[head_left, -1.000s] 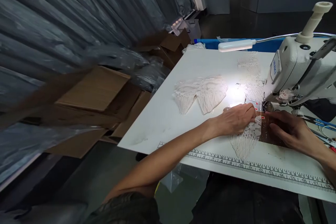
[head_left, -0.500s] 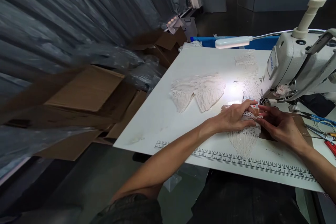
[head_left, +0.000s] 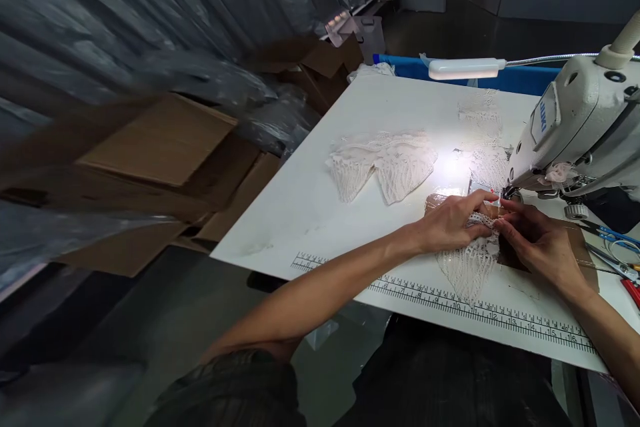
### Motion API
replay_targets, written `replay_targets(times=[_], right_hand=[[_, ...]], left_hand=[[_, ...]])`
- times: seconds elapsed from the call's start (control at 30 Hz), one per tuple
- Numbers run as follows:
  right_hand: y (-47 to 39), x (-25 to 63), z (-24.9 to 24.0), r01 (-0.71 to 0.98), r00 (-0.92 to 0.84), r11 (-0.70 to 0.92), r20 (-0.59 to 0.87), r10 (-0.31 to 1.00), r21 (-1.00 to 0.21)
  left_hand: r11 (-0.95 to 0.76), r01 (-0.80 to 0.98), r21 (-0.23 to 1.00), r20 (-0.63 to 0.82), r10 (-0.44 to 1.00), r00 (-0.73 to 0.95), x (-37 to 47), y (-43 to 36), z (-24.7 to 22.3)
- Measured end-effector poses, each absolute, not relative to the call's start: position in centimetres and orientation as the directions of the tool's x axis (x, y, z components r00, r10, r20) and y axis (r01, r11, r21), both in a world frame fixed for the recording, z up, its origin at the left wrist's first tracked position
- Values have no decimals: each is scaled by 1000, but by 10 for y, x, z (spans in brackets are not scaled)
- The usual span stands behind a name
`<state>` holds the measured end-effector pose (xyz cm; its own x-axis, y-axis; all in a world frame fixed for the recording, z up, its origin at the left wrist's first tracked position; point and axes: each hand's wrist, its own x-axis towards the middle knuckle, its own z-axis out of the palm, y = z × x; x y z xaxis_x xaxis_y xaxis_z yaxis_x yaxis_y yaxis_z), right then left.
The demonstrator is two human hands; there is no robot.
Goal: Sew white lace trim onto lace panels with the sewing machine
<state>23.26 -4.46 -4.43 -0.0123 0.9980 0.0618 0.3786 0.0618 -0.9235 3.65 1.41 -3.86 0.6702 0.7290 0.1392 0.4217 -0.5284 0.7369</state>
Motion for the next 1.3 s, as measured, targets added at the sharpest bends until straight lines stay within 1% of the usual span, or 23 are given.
replay_targets(times=[0.1, 0.3, 0.5, 0.67, 0.87, 1.03, 1.17, 1.3], right_hand=[[-43, 232, -49, 331, 16, 60, 69, 997, -942], [-43, 233, -51, 299, 6, 90, 97, 995, -950], [-45, 232, -50, 248, -18, 21, 17, 1000, -968], [-43, 232, -52, 144, -13, 18, 17, 1000, -989], [-43, 232, -54, 164, 20, 62, 66, 998, -985], [-43, 232, -54, 187, 11, 101, 105, 994, -977], [-45, 232, -54, 208, 3, 101, 103, 995, -973], [-46, 231, -54, 192, 3, 99, 102, 995, -976]], left_hand=[[-509, 406, 759, 135, 733, 667, 36, 15, -37], [-450, 399, 799, 102, 755, 648, 35, 15, -34], [-449, 380, 808, 129, 766, 630, 36, 15, -35], [-450, 350, 821, 154, 766, 624, 37, 15, -37], [-478, 313, 821, 201, 754, 625, 37, 15, -38], [-478, 299, 826, 213, 756, 620, 38, 14, -39], [-492, 293, 820, 241, 761, 602, 39, 14, -41], [-524, 282, 804, 284, 755, 592, 39, 13, -43]])
